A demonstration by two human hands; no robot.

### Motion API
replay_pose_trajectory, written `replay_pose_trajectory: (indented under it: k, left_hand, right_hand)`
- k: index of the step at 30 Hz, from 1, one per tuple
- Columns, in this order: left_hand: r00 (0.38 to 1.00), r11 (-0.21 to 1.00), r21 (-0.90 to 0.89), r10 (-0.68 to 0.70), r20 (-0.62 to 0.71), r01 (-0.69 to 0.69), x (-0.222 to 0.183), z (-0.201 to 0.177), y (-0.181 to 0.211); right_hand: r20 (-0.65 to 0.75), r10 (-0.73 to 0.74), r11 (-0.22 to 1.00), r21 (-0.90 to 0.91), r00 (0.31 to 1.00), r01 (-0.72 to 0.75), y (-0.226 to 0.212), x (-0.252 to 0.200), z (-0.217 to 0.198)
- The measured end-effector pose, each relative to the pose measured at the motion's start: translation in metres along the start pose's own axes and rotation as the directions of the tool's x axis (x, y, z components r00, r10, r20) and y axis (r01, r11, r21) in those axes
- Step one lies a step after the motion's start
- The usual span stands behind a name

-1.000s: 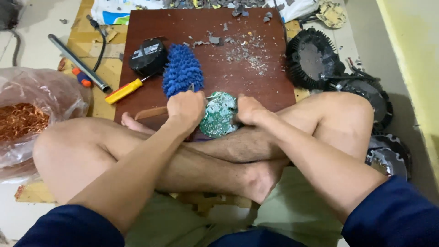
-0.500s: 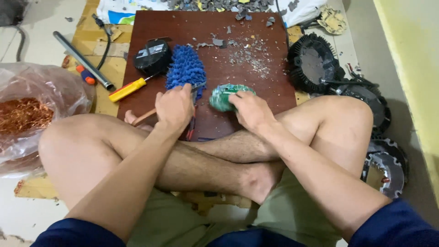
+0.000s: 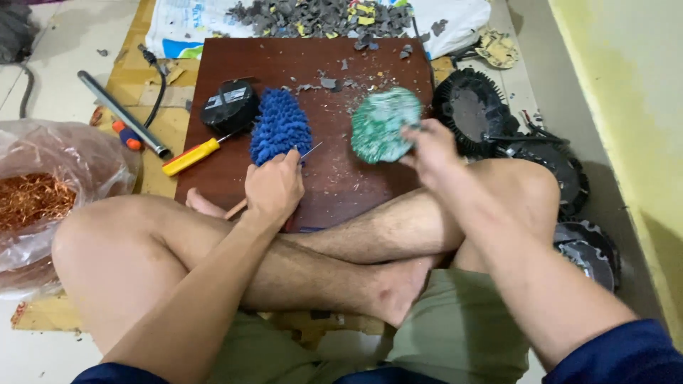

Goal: Removing the circuit board and prying off the back cover of an electronic device using pliers and hands.

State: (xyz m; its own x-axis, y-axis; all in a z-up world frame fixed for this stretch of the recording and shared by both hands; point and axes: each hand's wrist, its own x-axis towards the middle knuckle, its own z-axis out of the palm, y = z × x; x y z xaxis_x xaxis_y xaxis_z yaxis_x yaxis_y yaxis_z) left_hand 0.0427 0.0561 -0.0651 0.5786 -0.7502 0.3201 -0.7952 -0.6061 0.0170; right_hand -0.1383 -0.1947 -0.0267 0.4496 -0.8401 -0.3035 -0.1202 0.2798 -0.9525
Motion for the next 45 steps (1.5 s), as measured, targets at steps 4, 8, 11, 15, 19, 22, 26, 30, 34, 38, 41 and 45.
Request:
replay_pose_trajectory:
  k: [4, 8, 11, 15, 19, 22, 26, 30, 34, 38, 41, 45]
  left_hand:
    - [0.997, 0.999, -0.001, -0.037, 0.066, 0.037, 0.001, 0.004, 0.005]
    - [0.993, 0.994, -0.109, 0.016, 0.114, -0.003, -0.005, -0.012, 0.009]
    - [0.993, 0.982, -0.173, 0.09, 0.08, -0.075, -0.005, -0.024, 0.02]
    - [0.959, 0.978, -0.18, 0.152, 0.24, -0.11, -0.006, -0.024, 0.03]
    - [0.905, 0.988, -0.154, 0.069, 0.419, -0.004, -0.001, -0.001, 0.021]
    - [0.914, 0.986, -0.167, 0.08, 0.398, -0.013, -0.007, -0.004, 0.011]
    - [0.903, 0.997, -0.08, 0.017, 0.43, 0.02, -0.014, 0.012, -0.001]
    - [0.912, 0.99, -0.078, -0.076, 0.404, 0.117, -0.014, 0.009, -0.005]
    - [0.934, 0.979, -0.101, -0.136, 0.329, 0.178, 0.004, -0.022, -0.007]
    - [0.933, 0.948, -0.028, -0.307, 0.185, 0.318, 0.019, -0.025, -0.034]
    - [0.858, 0.891, 0.089, -0.453, 0.243, 0.446, 0.026, -0.005, -0.06]
    - [0.799, 0.871, 0.183, -0.492, 0.347, 0.457, 0.024, 0.001, -0.052]
  right_hand:
    - [-0.038, 0.187, 0.899, 0.409, 0.982, -0.156, -0.071, 0.011, -0.073]
    - [-0.225, 0.134, 0.805, 0.593, 0.965, 0.027, -0.082, 0.028, -0.163]
    - [-0.342, 0.168, 0.666, 0.73, 0.925, 0.149, -0.078, 0.022, -0.2]
    - [-0.318, 0.362, 0.576, 0.815, 0.877, 0.058, -0.14, -0.058, -0.134]
    - [0.204, 0.472, 0.288, 0.884, 0.857, -0.369, -0.127, -0.012, -0.12]
    - [0.113, 0.569, 0.351, 0.862, 0.814, -0.365, -0.083, 0.043, -0.102]
    - [0.085, 0.722, 0.23, 0.906, 0.687, -0.354, -0.025, 0.104, -0.086]
    - [-0.088, 0.729, 0.335, 0.911, 0.678, -0.242, -0.006, 0.136, -0.081]
    - [-0.11, 0.775, 0.218, 0.971, 0.623, -0.099, 0.026, 0.178, -0.092]
    - [-0.134, 0.741, 0.266, 0.958, 0.658, -0.105, -0.005, 0.116, -0.076]
    - [-0.235, 0.586, 0.492, 0.864, 0.776, -0.11, -0.005, 0.098, -0.068]
    - [-0.181, 0.4, 0.639, 0.758, 0.898, -0.132, -0.025, 0.063, -0.048]
